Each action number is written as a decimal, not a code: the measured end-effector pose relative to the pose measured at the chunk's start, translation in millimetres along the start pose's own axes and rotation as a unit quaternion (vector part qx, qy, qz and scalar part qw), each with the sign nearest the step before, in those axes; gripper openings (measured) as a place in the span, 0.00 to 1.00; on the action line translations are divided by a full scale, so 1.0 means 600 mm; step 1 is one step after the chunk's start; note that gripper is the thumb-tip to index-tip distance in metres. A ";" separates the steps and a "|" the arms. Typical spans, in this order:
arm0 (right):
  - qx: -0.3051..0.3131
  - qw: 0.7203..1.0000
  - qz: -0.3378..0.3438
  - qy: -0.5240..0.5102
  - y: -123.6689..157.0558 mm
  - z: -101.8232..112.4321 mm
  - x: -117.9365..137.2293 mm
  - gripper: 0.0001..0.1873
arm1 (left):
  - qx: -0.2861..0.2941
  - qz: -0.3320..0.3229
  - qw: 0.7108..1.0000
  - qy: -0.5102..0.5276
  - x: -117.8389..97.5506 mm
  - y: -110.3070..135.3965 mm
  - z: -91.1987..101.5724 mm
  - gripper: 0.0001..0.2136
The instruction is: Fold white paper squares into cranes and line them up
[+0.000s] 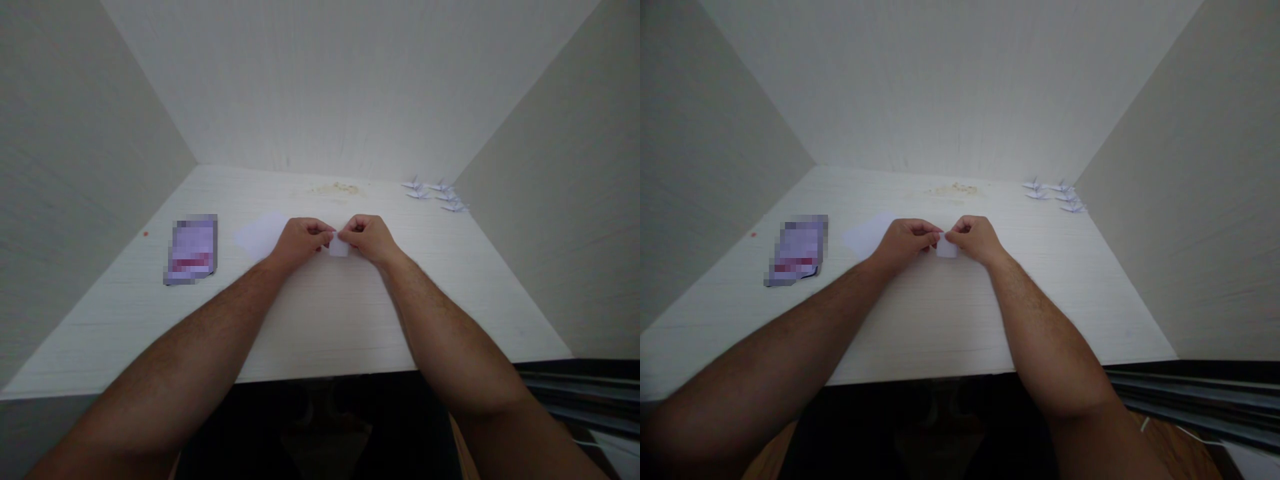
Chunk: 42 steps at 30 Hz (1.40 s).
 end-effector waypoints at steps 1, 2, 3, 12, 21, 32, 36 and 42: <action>0.000 1.000 0.001 0.002 0.000 0.000 0.000 0.10 | -0.001 0.001 1.000 -0.001 0.000 0.000 0.000 0.09; 0.000 1.000 0.001 0.005 -0.001 0.000 -0.001 0.10 | -0.001 0.002 1.000 -0.003 0.000 0.000 0.000 0.09; 0.000 1.000 0.001 0.009 -0.001 0.000 -0.001 0.10 | -0.001 0.001 1.000 -0.004 0.000 0.000 0.000 0.09; -0.006 1.000 0.004 0.012 -0.002 0.000 -0.001 0.09 | -0.007 0.001 1.000 -0.009 -0.006 0.003 -0.002 0.07; -0.066 0.994 0.038 0.081 0.002 -0.005 0.010 0.10 | -0.074 -0.050 0.994 -0.058 -0.011 0.001 0.000 0.05; -0.143 0.975 0.105 0.134 0.017 -0.013 0.031 0.09 | -0.144 -0.121 0.979 -0.083 -0.016 0.004 0.005 0.05; -0.120 0.988 0.082 0.054 0.017 -0.021 0.028 0.13 | -0.124 -0.117 0.985 -0.016 -0.013 0.000 0.006 0.05; -0.125 0.990 0.061 0.026 0.019 -0.021 0.034 0.12 | -0.128 -0.116 0.985 0.007 -0.013 0.003 0.002 0.04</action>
Point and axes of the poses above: each hand's wrist, its own y-axis away from the middle knuckle, its own z-axis out of the back of the hand, x = y × z, the point moved 4 cm from there along -y, towards the middle knuckle, and after that the axes turned 11 degrees about y, right-handed, at the moved point
